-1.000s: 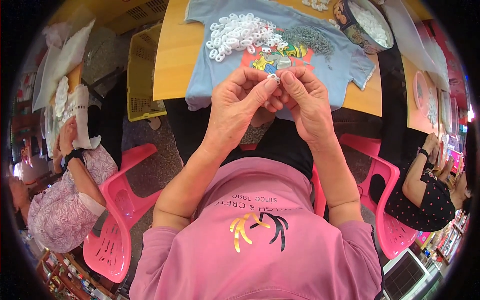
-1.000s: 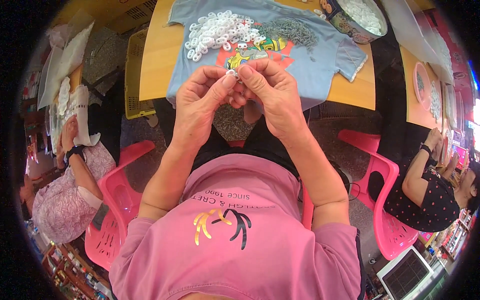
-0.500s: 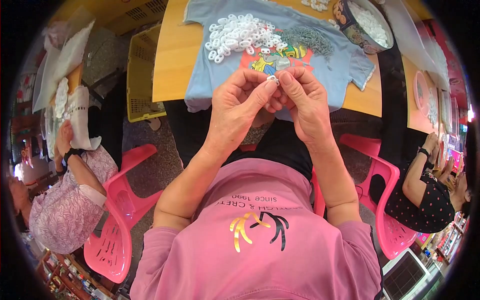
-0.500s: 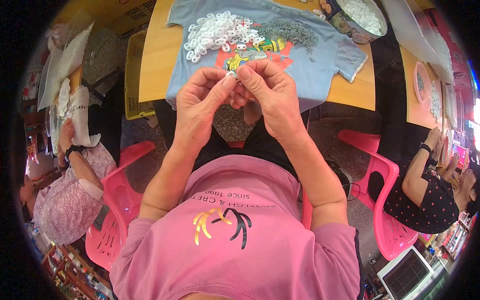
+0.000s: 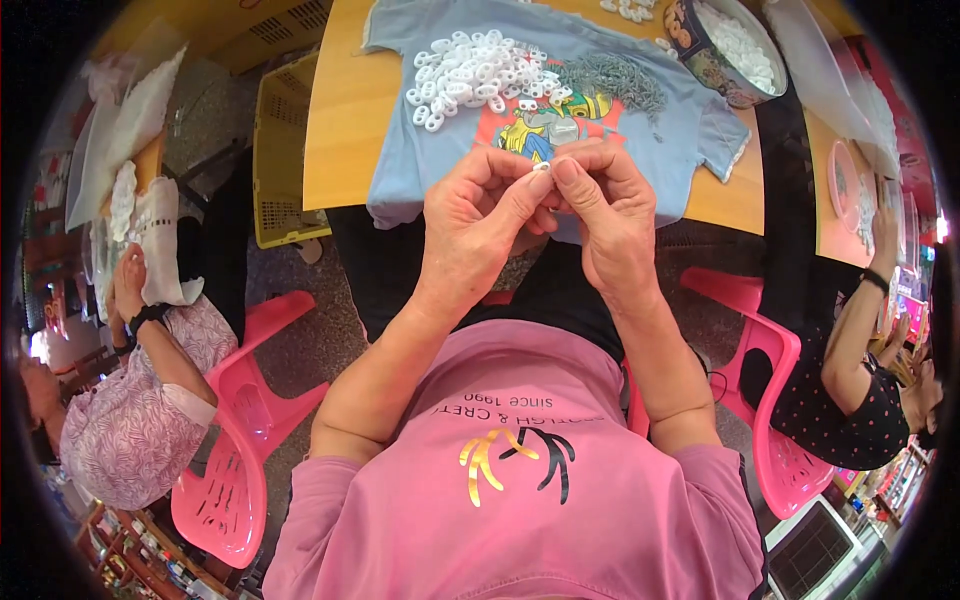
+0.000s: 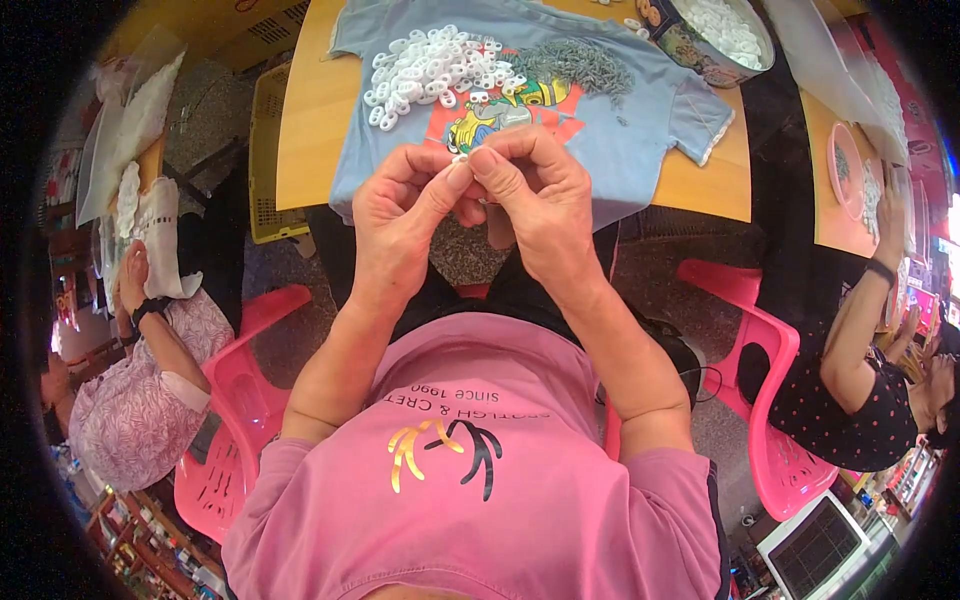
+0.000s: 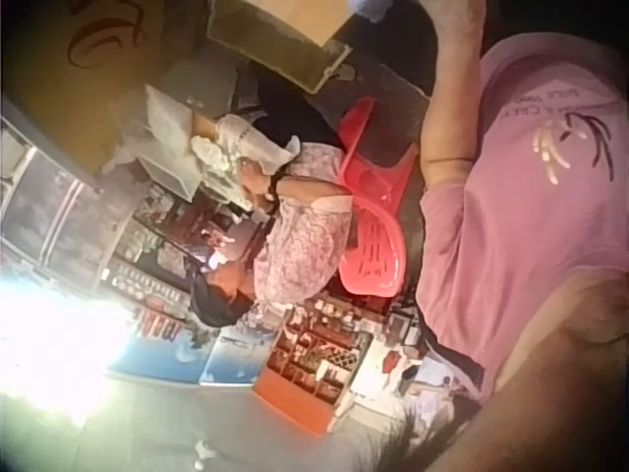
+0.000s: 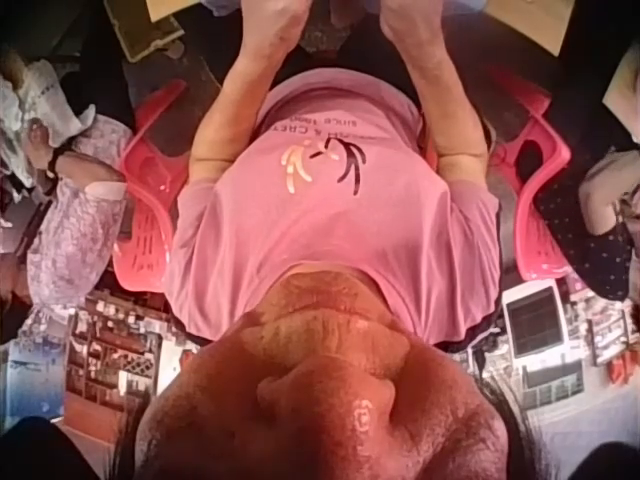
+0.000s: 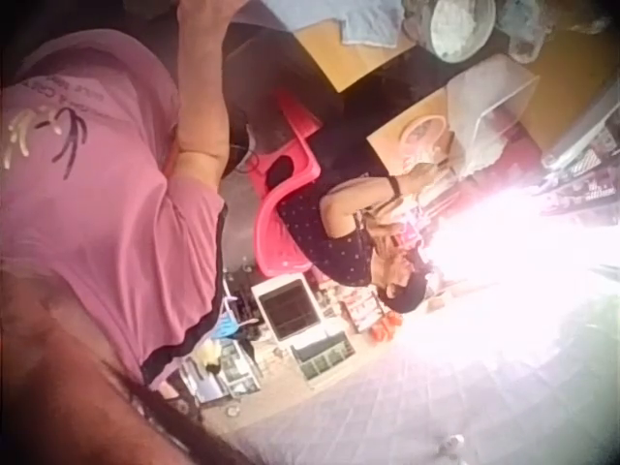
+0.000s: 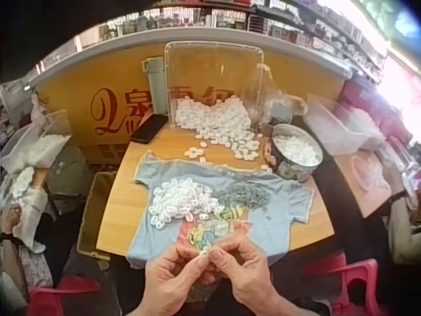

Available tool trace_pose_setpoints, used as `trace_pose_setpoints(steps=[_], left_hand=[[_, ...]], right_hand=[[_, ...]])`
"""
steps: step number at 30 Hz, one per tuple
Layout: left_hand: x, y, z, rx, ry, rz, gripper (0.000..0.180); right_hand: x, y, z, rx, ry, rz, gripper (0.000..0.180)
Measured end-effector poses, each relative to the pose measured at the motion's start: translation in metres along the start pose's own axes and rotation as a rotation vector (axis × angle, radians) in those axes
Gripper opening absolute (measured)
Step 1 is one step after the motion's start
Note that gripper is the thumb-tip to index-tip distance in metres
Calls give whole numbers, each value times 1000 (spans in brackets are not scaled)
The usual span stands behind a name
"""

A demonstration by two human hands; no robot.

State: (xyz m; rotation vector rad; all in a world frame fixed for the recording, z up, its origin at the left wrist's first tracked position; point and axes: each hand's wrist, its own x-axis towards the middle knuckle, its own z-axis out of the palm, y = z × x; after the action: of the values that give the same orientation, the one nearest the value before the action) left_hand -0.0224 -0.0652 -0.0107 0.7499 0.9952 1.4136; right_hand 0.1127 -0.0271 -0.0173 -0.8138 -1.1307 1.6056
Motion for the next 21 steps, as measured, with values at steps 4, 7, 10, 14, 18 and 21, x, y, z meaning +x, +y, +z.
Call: trace_pose_setpoints(steps=[4, 7, 10, 14, 18, 21], left_hand=[[10, -8, 8, -74, 44, -18, 15], [16, -8, 6, -91, 33, -27, 15], [16, -3, 3, -66, 18, -54, 16], [16, -2, 0, -58, 21, -59, 17], [15, -2, 0, -58, 13, -60, 17], [12, -2, 3, -47, 11, -58, 16]], right_hand=[[4, 4, 3, 164, 66, 32, 7], [7, 6, 1, 160, 117, 53, 8], [6, 5, -1, -11, 141, -2, 11], [5, 2, -4, -130, 89, -74, 15], [6, -1, -11, -10, 71, 48, 16], [8, -2, -7, 129, 104, 117, 16]])
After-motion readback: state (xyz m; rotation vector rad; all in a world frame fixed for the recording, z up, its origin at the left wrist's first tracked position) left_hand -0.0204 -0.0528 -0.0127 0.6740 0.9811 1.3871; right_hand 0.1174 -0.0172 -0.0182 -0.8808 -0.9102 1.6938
